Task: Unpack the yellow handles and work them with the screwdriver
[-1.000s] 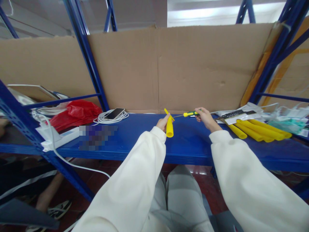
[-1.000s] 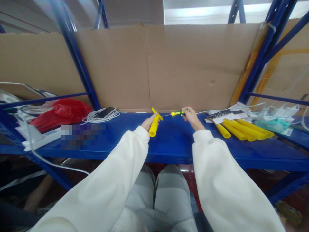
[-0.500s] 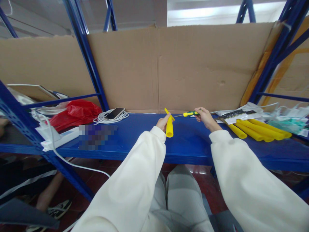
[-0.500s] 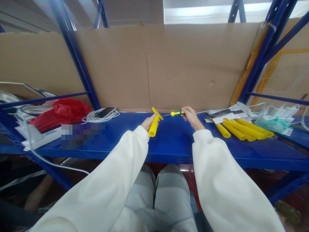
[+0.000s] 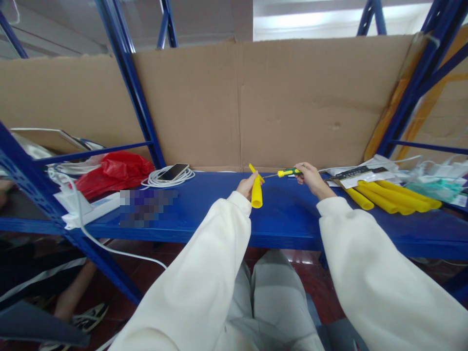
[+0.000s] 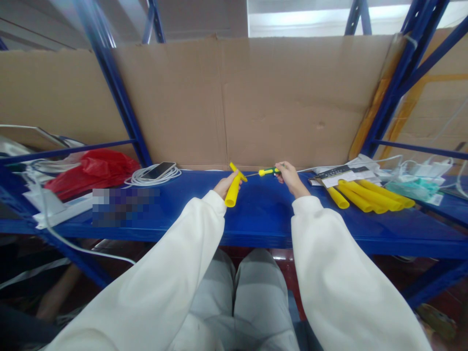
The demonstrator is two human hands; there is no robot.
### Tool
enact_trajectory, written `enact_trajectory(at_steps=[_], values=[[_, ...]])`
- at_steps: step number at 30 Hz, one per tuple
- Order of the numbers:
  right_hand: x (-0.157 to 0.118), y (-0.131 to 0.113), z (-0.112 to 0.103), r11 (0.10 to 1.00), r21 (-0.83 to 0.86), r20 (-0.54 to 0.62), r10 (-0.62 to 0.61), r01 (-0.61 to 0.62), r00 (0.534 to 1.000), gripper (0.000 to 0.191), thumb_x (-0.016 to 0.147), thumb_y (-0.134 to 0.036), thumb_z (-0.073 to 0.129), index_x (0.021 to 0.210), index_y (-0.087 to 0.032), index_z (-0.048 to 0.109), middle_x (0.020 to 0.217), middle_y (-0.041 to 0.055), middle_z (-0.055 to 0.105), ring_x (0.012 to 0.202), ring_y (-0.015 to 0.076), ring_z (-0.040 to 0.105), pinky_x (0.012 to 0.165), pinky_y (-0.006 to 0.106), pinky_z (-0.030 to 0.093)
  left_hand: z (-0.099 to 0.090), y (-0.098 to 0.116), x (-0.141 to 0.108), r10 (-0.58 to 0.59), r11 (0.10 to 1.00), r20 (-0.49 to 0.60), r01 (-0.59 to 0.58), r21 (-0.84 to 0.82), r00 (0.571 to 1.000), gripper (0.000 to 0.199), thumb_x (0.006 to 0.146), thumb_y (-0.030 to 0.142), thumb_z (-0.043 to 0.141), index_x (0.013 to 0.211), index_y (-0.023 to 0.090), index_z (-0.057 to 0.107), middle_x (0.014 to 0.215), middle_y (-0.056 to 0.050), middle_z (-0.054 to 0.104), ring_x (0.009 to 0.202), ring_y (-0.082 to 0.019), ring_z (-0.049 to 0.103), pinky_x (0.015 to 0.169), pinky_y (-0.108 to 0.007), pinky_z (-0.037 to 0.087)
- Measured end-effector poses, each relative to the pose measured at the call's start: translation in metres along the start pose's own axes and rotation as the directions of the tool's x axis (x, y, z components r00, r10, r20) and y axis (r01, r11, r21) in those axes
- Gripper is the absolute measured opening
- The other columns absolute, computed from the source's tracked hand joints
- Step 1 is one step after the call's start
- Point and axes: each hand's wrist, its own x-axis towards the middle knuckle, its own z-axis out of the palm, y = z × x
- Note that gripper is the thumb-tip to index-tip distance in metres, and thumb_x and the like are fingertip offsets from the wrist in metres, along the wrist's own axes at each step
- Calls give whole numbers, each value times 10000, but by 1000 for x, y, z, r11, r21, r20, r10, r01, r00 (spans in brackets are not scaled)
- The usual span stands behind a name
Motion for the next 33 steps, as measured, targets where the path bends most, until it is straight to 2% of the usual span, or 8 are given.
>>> enact_trajectory(at_steps=[6,10,12,16,20,27,30,33], values=[[5,7,-2,999,-22,46,28,-27,999,269,832,-376,694,836,-238,463,581,-54,517,389,86,398,376,207,303,-1,2,4,5,1000,-17,-4,14,1000,283,927,308,659,720,116,632,501,-1,562,429,-80,502,482,-200,423],[7,11,-1,999,-50,52,14,-12,999,279,824,-388,685,867,-243,451,630,-54,525,399,84,410,377,211,312,-2,5,8,5,998,13,-6,70,1000,190,853,208,724,713,120,631,504,17,551,421,-71,481,471,-193,399],[7,11,0,998,-63,44,1,1,999,282,813,-381,687,869,-244,447,633,-59,515,406,85,420,381,213,317,-1,7,9,-4,993,39,0,117,999,146,824,115,699,699,121,624,497,28,535,408,-69,467,467,-197,394],[6,10,3,999,-44,6,-11,11,1000,252,798,-333,668,883,-247,447,606,-77,480,417,91,430,394,214,324,4,11,9,11,981,76,-25,195,997,182,787,8,627,656,129,589,482,33,511,406,-81,479,481,-211,410],[6,8,3,999,40,-11,-7,8,1000,260,773,-284,661,904,-250,439,627,-76,486,437,96,444,423,222,337,7,15,7,46,959,95,-71,274,994,214,798,-24,584,667,143,552,503,26,544,417,-83,521,493,-203,407],[-1,3,6,990,141,92,-32,19,995,240,720,-237,682,849,-239,480,685,-42,502,542,116,504,485,237,391,-3,10,7,175,900,133,-213,380,976,222,784,-30,542,693,171,519,523,50,546,369,-78,489,458,-207,368],[-5,1,11,991,132,83,-32,21,996,226,738,-251,704,821,-234,494,689,-34,522,565,117,524,501,232,406,-7,10,7,212,881,132,-248,403,968,230,795,-14,535,682,182,499,499,65,516,342,-69,448,439,-203,349],[-7,1,14,999,38,73,-26,24,997,252,773,-318,744,817,-229,512,638,-36,528,557,119,530,504,226,409,-10,10,8,221,856,125,-253,451,967,222,773,-18,556,689,183,513,470,74,489,338,-72,434,445,-200,358]])
